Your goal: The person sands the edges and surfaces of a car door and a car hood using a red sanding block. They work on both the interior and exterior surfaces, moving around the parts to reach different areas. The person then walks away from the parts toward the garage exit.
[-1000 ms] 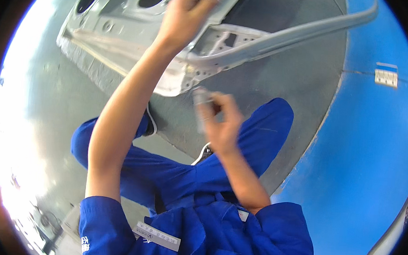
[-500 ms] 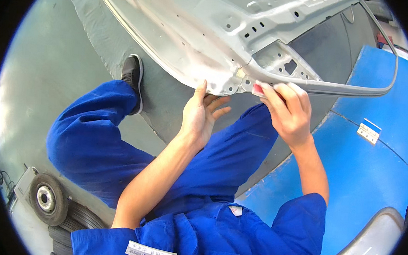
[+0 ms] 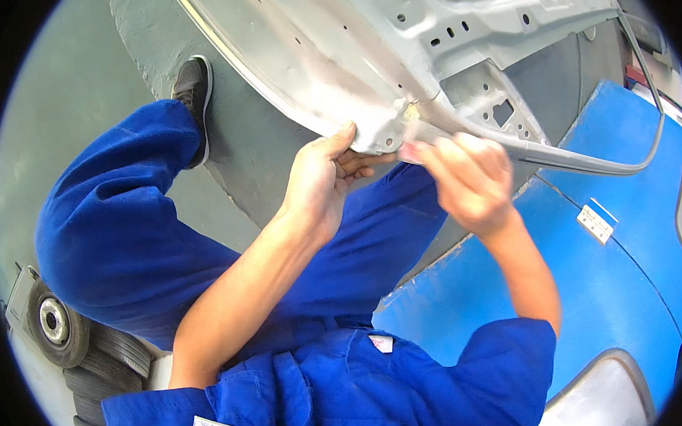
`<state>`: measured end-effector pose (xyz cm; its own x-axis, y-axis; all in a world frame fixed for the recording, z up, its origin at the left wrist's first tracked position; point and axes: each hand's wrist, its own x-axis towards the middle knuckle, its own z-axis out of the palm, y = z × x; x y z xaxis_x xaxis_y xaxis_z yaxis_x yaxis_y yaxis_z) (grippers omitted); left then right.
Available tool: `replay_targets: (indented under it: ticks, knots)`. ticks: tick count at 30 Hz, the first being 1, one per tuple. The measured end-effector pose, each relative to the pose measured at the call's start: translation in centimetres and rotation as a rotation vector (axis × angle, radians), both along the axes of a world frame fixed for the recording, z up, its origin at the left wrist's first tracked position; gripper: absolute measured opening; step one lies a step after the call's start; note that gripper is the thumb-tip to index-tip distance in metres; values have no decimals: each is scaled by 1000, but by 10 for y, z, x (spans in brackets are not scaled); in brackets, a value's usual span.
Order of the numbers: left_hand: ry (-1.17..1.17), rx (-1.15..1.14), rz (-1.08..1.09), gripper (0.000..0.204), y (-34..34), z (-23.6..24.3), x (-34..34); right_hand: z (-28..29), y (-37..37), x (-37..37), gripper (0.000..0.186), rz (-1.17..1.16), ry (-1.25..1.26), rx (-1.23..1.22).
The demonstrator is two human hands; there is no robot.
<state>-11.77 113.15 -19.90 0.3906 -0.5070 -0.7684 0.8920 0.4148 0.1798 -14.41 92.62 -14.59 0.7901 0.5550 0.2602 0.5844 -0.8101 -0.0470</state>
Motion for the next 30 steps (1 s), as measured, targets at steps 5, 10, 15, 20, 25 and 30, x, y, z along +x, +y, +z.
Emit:
replay_targets:
  ticks: [5, 10, 15, 20, 25, 30]
  knots:
    - [-23, 15, 11, 34, -4, -3, -3, 0, 8, 1, 32, -47, 54, 62]
    - [-5, 71, 26, 37, -2, 2, 0, 10, -14, -9, 25, -35, 32, 15]
    - [4, 5, 22, 37, -6, -2, -1, -5, 23, 16, 24, -25, 53, 66]
    - [3, 24, 41, 34, -2, -5, -1, 16, -12, -9, 31, -86, 175, 4]
    - [42, -79, 142, 34, -6, -22, -10, -16, 48, 35, 27, 78, 144, 76]
    - [107, -35, 138, 36, -1, -13, -5, -1, 11, -6, 27, -20, 133, 91]
